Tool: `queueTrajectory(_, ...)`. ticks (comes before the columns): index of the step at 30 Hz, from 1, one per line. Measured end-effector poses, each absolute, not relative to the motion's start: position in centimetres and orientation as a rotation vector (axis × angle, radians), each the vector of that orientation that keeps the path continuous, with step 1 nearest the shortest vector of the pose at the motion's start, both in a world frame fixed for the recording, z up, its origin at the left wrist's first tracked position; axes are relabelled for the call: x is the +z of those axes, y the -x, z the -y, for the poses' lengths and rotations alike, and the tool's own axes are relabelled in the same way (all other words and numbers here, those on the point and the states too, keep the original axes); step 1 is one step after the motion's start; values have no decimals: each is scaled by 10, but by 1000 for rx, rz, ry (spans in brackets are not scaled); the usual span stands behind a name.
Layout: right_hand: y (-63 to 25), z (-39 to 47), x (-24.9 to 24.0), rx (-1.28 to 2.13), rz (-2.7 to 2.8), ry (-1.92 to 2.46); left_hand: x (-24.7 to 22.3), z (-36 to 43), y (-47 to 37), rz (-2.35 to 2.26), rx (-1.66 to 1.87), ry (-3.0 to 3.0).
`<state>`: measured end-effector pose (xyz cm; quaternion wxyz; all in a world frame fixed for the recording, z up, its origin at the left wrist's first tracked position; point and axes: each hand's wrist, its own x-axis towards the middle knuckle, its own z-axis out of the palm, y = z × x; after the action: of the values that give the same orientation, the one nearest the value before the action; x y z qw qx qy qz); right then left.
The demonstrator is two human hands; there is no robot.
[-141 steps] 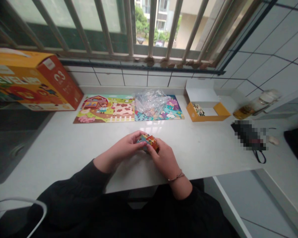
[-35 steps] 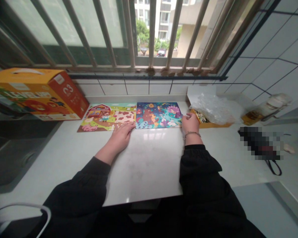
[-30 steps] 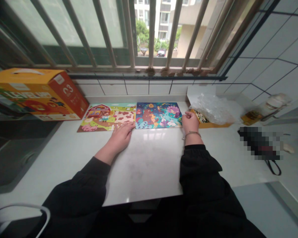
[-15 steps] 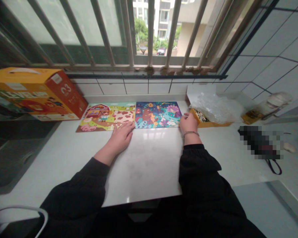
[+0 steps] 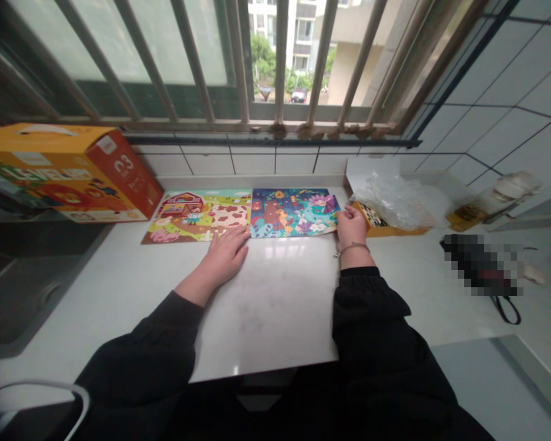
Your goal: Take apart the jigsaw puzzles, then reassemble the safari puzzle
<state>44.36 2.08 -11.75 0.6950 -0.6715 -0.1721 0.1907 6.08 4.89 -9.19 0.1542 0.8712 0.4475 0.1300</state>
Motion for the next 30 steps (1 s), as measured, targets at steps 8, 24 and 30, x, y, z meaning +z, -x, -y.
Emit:
queueTrajectory(8, -431, -18, -104, 693, 249, 1268, -93, -50, -60, -1258, 409, -2474)
queueTrajectory(24, -412, -8, -84, 1053, 103, 924, -90, -48, -60, -1277, 364, -2498)
queueTrajectory(30, -395, -4, -80, 1170, 214, 768, -89, -48, -60, -1278, 366, -2496)
